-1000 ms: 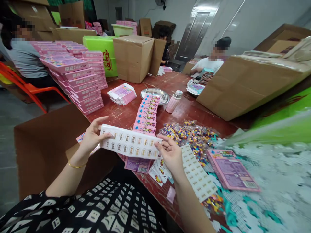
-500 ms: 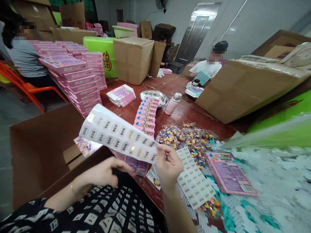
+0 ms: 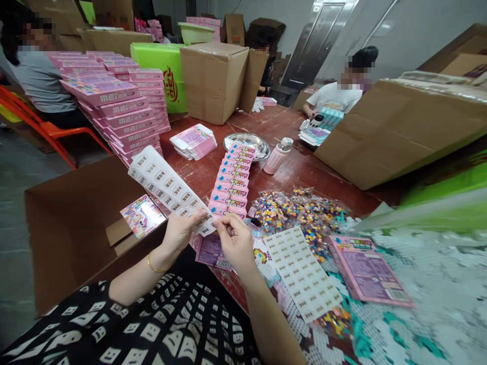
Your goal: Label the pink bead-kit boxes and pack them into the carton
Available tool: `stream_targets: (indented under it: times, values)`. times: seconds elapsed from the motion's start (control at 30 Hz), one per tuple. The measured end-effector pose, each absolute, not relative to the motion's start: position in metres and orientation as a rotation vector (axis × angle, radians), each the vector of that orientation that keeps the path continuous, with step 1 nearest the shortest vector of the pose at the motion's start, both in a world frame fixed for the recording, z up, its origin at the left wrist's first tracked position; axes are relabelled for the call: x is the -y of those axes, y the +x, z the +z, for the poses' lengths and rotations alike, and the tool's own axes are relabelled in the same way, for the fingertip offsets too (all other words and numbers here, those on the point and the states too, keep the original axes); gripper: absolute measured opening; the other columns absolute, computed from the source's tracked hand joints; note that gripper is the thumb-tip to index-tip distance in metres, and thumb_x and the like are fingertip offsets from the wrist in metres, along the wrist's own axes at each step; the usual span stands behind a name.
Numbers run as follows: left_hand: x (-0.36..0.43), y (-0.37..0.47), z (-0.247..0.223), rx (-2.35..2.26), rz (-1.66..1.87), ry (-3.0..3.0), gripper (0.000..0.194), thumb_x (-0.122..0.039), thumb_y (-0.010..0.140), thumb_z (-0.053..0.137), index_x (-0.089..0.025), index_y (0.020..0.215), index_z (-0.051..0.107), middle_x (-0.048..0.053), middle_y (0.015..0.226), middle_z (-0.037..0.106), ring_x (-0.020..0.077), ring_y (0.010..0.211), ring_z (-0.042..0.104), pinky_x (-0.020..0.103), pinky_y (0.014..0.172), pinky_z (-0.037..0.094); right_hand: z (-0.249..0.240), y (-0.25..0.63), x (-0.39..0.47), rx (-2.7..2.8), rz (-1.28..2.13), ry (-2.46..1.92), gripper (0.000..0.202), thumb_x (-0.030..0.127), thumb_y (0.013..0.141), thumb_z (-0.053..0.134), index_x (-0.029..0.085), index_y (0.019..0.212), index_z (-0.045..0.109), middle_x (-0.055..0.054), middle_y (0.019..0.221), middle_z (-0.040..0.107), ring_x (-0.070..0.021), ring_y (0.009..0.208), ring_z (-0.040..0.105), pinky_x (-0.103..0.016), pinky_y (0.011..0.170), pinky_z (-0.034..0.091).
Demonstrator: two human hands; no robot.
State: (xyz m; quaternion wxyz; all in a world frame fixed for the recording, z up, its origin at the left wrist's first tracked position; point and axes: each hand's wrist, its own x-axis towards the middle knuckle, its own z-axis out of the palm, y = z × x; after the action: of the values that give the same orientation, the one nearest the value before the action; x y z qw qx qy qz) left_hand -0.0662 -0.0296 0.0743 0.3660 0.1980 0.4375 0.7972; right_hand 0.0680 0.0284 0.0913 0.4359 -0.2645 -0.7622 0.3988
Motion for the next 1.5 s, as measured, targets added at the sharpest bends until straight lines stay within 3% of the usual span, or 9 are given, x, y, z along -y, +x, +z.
stream_targets:
  times: [0.17,0.37,0.63,0.73,0.83,0.97,1.23,1.37,1.5]
  values:
    - [0.022,-0.068,0.072,-1.140,2.077,0.479,0.027,-0.023,0.061,0.088,-0.015,0.082,0.073,0.004,0.085,0.074,0.0158,0.076,0.068,0.029,0.076,0.056,0.086,0.065,-0.032,1.933,0.849,-0.626,0.010,0.023,0.090,0.062,0.021,0.092,0.071,-0.005,0.084,0.069,-0.0167,0.073,0.063,-0.028,0.062,0.051]
    - [0.007,-0.071,0.078,-1.082,2.089,0.352,0.032,-0.025,0.059,0.089,-0.014,0.084,0.072,0.005,0.088,0.075,0.0167,0.079,0.069,0.030,0.078,0.056,0.076,0.054,-0.043,1.843,0.452,-0.493,0.032,0.008,0.086,0.066,0.024,0.114,0.070,-0.007,0.096,0.071,-0.0199,0.088,0.067,-0.036,0.078,0.056]
    - [-0.034,-0.102,0.060,-1.052,2.140,0.194,0.032,-0.021,0.060,0.090,-0.015,0.085,0.071,0.001,0.084,0.073,0.0134,0.076,0.068,0.024,0.075,0.055,0.093,0.048,-0.097,1.836,0.909,-0.428,0.011,0.015,0.088,0.061,0.023,0.084,0.067,-0.004,0.092,0.065,-0.0177,0.089,0.063,-0.032,0.077,0.053]
    - [-0.070,-0.149,0.039,-0.964,2.191,0.024,0.028,-0.018,0.068,0.084,-0.016,0.092,0.071,0.001,0.087,0.074,0.0134,0.077,0.070,0.024,0.076,0.056,0.099,0.042,-0.181,1.705,0.950,-0.585,0.009,0.029,0.088,0.063,0.023,0.081,0.064,-0.004,0.088,0.065,-0.0183,0.086,0.062,-0.034,0.080,0.051]
    - [-0.119,-0.201,0.008,-0.774,2.010,-0.117,0.005,-0.019,0.087,0.065,-0.016,0.084,0.067,0.004,0.084,0.074,0.0154,0.079,0.071,0.028,0.078,0.057,0.095,0.022,-0.296,1.735,0.874,-0.856,0.018,0.038,0.079,0.067,0.021,0.082,0.065,-0.005,0.085,0.067,-0.0197,0.080,0.062,-0.037,0.080,0.051]
    - [-0.187,-0.240,-0.039,-0.634,1.819,-0.080,0.032,-0.023,0.097,0.043,-0.017,0.068,0.054,0.010,0.109,0.073,0.0229,0.112,0.066,0.038,0.094,0.053,0.075,-0.022,-0.415,1.867,0.893,-0.942,0.017,0.032,0.067,0.074,0.019,0.068,0.063,-0.005,0.071,0.066,-0.0194,0.070,0.060,-0.039,0.076,0.051]
    - [-0.290,-0.227,-0.090,-0.765,1.675,0.024,0.021,-0.034,0.088,0.058,-0.016,0.080,0.064,0.017,0.112,0.071,0.0311,0.121,0.060,0.042,0.103,0.047,0.027,-0.068,-0.489,2.155,1.023,-0.932,0.013,0.020,0.058,0.077,0.019,0.062,0.065,-0.001,0.062,0.065,-0.0163,0.061,0.058,-0.033,0.067,0.052]
    - [-0.318,-0.217,-0.104,-0.857,1.671,0.000,0.029,-0.041,0.088,0.060,-0.014,0.081,0.069,0.015,0.088,0.075,0.0305,0.103,0.068,0.038,0.093,0.053,0.010,-0.067,-0.501,2.120,1.001,-0.979,0.029,0.022,0.059,0.078,0.016,0.086,0.068,-0.005,0.085,0.067,-0.0163,0.067,0.059,-0.034,0.071,0.053]
    - [-0.331,-0.210,-0.111,-0.963,1.730,-0.047,0.027,-0.040,0.087,0.064,-0.015,0.075,0.068,0.008,0.065,0.071,0.0260,0.083,0.072,0.033,0.080,0.056,-0.002,-0.054,-0.500,2.023,0.989,-1.058,0.052,0.035,0.077,0.066,0.016,0.124,0.055,-0.008,0.100,0.066,-0.0177,0.073,0.061,-0.038,0.077,0.053]
